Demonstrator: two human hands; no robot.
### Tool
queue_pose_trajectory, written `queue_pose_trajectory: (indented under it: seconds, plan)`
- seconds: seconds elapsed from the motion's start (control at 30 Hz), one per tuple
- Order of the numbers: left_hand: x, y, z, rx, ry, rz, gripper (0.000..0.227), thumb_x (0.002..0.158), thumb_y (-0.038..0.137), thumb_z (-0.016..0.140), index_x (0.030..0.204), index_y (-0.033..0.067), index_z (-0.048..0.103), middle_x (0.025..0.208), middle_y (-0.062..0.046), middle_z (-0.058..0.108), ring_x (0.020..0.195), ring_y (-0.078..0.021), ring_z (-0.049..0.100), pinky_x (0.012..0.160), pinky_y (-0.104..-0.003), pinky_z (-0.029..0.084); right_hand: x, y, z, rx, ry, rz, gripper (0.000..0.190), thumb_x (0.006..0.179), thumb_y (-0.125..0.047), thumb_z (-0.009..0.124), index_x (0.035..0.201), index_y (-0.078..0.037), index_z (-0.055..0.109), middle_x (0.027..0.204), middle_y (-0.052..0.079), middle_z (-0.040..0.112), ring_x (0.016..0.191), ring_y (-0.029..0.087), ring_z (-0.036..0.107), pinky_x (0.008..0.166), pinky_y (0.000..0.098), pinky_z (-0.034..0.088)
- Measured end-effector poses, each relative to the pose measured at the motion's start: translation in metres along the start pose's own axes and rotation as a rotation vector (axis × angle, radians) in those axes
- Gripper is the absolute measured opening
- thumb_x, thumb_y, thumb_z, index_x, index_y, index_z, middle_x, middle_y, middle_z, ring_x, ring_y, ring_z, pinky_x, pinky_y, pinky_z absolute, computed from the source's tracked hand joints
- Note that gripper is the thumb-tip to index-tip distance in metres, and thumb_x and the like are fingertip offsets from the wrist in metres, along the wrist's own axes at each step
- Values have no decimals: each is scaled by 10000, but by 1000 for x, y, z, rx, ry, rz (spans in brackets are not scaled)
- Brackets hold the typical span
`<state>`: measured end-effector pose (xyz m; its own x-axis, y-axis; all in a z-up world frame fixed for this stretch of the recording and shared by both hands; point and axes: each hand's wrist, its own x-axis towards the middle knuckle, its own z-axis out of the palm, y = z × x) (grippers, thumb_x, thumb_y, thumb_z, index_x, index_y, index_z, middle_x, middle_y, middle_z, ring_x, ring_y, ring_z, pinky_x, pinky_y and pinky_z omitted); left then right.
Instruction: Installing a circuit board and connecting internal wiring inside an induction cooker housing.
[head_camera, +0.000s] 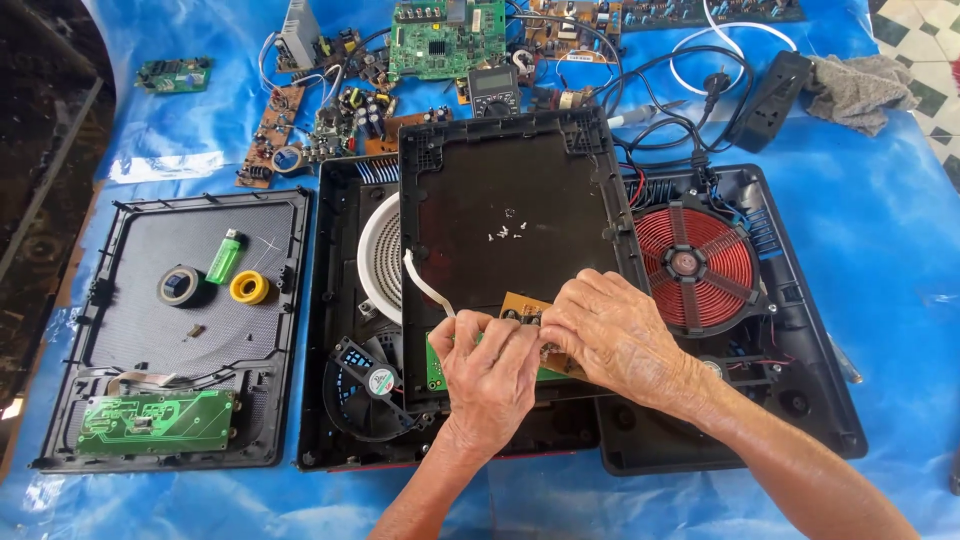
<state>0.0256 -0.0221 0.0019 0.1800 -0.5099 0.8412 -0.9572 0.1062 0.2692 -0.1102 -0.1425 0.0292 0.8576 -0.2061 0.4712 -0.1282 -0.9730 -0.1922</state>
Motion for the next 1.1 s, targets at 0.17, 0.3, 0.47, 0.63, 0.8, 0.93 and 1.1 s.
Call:
queue_pose_trajectory:
  seconds: [0.17,0.3,0.47,0.63,0.8,0.93,1.1]
  plan:
    - [2,-1,-4,-98,-30,-27,98,928,37,670,899,123,634,832,63,595,761,-203,476,797,-409,306,-3,-1,-7,161,-29,72,36,958,-120,644,944,-127,676,874,-13,657,786,211,564,705,350,465]
    - [5,0,-4,-107,-19,-35,130,925,41,662,851,143,632,796,74,599,730,-199,456,770,-393,290,-7,4,-2,26,14,61,126,995,-176,641,871,-187,657,775,-32,559,701,196,523,618,344,445]
    - [6,-3,-17,-81,-16,-70,54,924,81,694,939,133,695,872,35,672,741,-196,559,793,-374,308,-14,6,-12,191,-18,224,102,931,-233,722,993,-154,701,856,-47,700,826,163,638,731,302,497]
    - [1,-12,-28,-32,-91,-121,161,964,204,636,1111,149,670,949,5,641,798,-212,541,811,-380,303,-23,7,-15,426,-70,426,51,901,-200,747,858,-184,727,752,-61,695,657,98,633,595,267,487]
    - [3,-19,-22,6,-361,-59,540,957,487,656,1341,113,589,1319,-55,619,1163,-299,560,923,-461,360,-2,8,-28,380,1,225,79,951,-178,691,879,-149,706,806,-40,701,755,151,639,678,289,501]
    - [11,-26,-15,-72,-454,-21,594,992,513,597,1402,89,528,1228,-48,672,1134,-285,548,899,-465,318,15,18,-38,327,35,32,78,970,-149,685,899,-116,678,802,-7,665,733,178,598,683,308,498]
    - [16,-30,-6,-131,-430,-77,607,933,603,598,1314,131,587,1192,-24,659,1039,-265,564,924,-451,348,30,24,-47,368,60,-15,134,1013,-187,619,911,-124,679,823,-6,651,744,192,581,695,323,484]
